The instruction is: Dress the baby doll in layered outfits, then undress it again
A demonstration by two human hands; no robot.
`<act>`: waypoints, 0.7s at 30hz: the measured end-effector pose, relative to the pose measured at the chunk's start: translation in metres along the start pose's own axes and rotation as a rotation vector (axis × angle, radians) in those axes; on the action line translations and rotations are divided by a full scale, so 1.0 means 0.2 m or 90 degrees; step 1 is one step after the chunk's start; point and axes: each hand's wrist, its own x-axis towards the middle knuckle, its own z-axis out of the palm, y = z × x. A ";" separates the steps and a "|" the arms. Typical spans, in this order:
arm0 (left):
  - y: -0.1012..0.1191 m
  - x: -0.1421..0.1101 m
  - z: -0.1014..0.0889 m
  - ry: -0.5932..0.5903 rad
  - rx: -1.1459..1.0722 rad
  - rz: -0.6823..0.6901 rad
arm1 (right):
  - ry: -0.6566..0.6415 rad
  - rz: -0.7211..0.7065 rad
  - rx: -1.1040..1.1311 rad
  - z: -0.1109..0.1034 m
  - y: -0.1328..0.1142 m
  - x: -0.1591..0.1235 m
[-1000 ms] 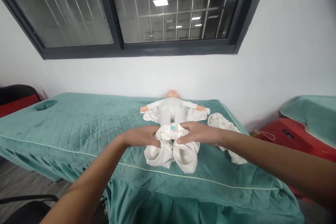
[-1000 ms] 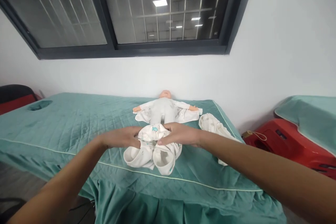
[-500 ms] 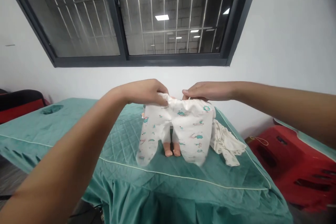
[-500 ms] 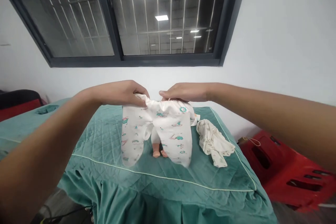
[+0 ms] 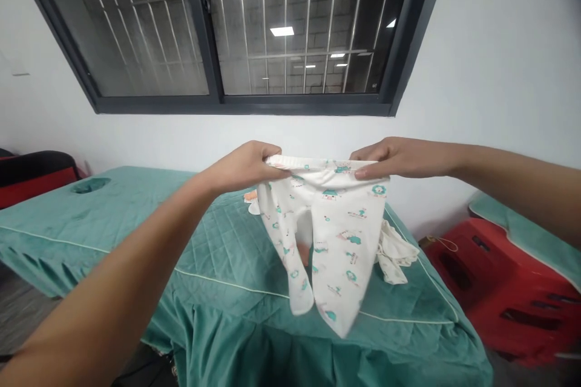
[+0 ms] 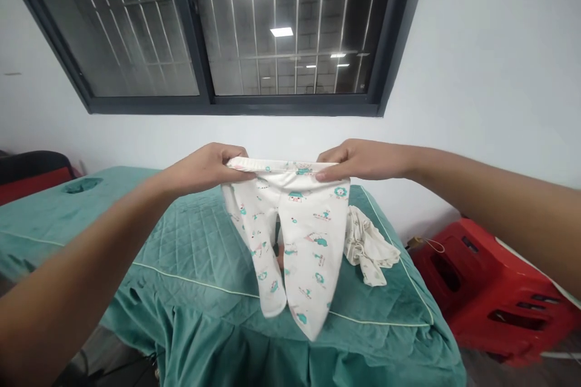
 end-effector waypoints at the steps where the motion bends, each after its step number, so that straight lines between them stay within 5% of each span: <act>1: 0.00 -0.01 0.00 0.001 0.001 -0.006 | -0.137 0.019 0.003 0.00 -0.01 -0.02; 3: -0.01 -0.01 -0.01 -0.007 0.002 -0.015 | -0.281 0.053 -0.002 0.00 -0.05 -0.04; 5: 0.00 -0.02 -0.02 -0.012 0.001 -0.021 | -0.305 0.074 -0.025 0.00 -0.09 -0.05; 21: -0.13 -0.04 -0.05 0.121 -0.251 0.041 | -0.223 0.039 -0.108 -0.01 -0.13 -0.01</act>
